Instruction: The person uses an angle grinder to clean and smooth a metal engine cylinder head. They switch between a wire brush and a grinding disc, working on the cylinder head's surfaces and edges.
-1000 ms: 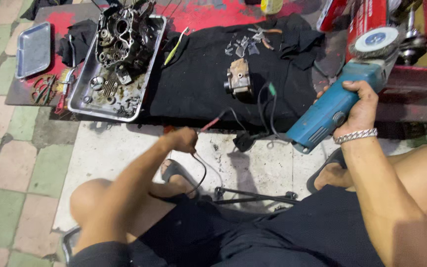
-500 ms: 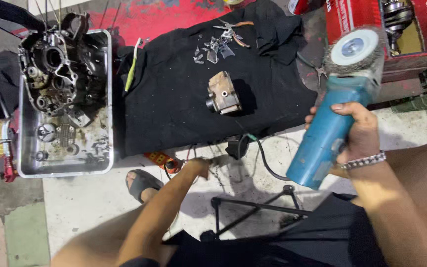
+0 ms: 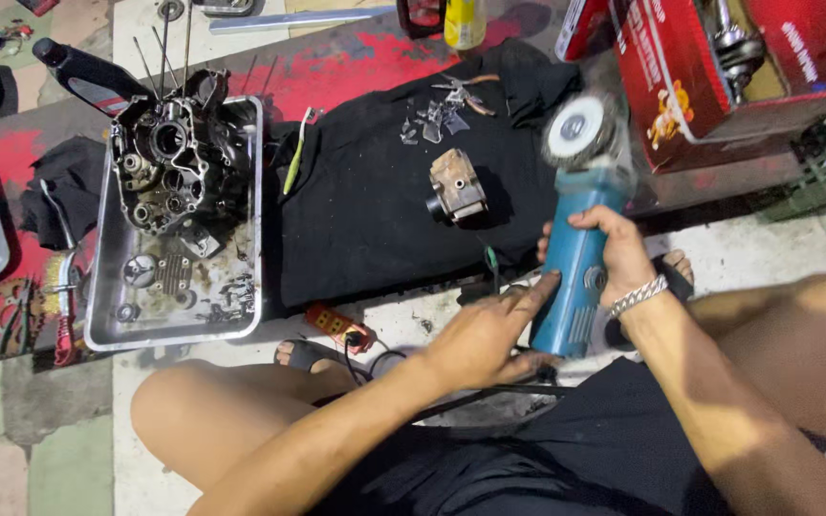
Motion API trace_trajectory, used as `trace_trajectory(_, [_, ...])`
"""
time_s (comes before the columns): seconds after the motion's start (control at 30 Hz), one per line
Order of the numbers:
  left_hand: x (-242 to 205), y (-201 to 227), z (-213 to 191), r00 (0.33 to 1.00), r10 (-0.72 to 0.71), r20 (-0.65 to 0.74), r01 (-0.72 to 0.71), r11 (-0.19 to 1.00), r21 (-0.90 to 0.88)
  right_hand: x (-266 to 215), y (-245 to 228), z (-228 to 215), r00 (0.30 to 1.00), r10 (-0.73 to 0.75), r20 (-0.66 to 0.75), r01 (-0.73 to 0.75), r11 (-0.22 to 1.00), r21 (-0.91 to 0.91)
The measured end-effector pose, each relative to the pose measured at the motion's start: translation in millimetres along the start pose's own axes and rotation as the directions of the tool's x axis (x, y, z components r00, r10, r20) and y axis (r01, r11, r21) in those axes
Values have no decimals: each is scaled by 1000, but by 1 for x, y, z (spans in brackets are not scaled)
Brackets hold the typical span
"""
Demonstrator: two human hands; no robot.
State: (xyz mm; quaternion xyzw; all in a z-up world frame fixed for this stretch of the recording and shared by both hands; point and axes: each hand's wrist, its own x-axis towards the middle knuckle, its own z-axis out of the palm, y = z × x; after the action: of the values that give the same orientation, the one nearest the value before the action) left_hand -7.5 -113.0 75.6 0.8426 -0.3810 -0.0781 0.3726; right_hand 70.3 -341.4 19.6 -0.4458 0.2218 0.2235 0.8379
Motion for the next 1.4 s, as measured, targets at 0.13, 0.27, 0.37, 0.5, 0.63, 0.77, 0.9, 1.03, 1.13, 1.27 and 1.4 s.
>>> trace_trajectory(0.13, [-7, -7, 34, 981, -195, 24, 196, 977, -83, 10, 15, -8, 999, -12, -36, 11, 999, -31])
trace_trajectory(0.27, [-6, -6, 50, 933, -354, -66, 334, 920, -207, 24, 26, 6, 990, -126, -58, 107, 959, -264])
trace_trajectory(0.37, [-1, -12, 34, 912, -410, -1, 376, 839, -392, 45, 22, 20, 996, -82, -28, 67, 932, -356])
trace_trajectory(0.5, [3, -27, 20, 772, -551, 317, 614, 776, -147, 66, 23, 38, 997, -75, 11, 69, 830, -554])
trace_trajectory(0.63, [6, -47, 8, 724, -611, 321, 639, 769, 24, 79, 22, 57, 996, -60, -72, -2, 751, -660])
trace_trajectory(0.77, [3, -46, -3, 777, -594, 209, 604, 797, 20, 78, 23, 69, 990, -87, -113, -16, 722, -692])
trace_trajectory(0.9, [0, -49, -12, 773, -603, 198, 601, 796, 74, 75, 21, 72, 977, -166, -138, -20, 568, -823])
trace_trajectory(1.03, [2, -53, -17, 775, -605, 180, 589, 796, 142, 81, 27, 62, 959, -269, -93, 31, 425, -905])
trace_trajectory(1.13, [0, -56, -16, 740, -635, 220, 610, 772, 178, 85, 31, 53, 921, -390, -4, 80, 198, -977])
trace_trajectory(1.27, [0, -83, -4, 639, -706, 305, 642, 708, 295, 82, 23, 48, 917, -397, -40, 72, 264, -962])
trace_trajectory(1.4, [11, -163, 1, 521, -849, 86, 802, 521, 293, 71, 9, 46, 978, -163, -130, 22, 701, -713])
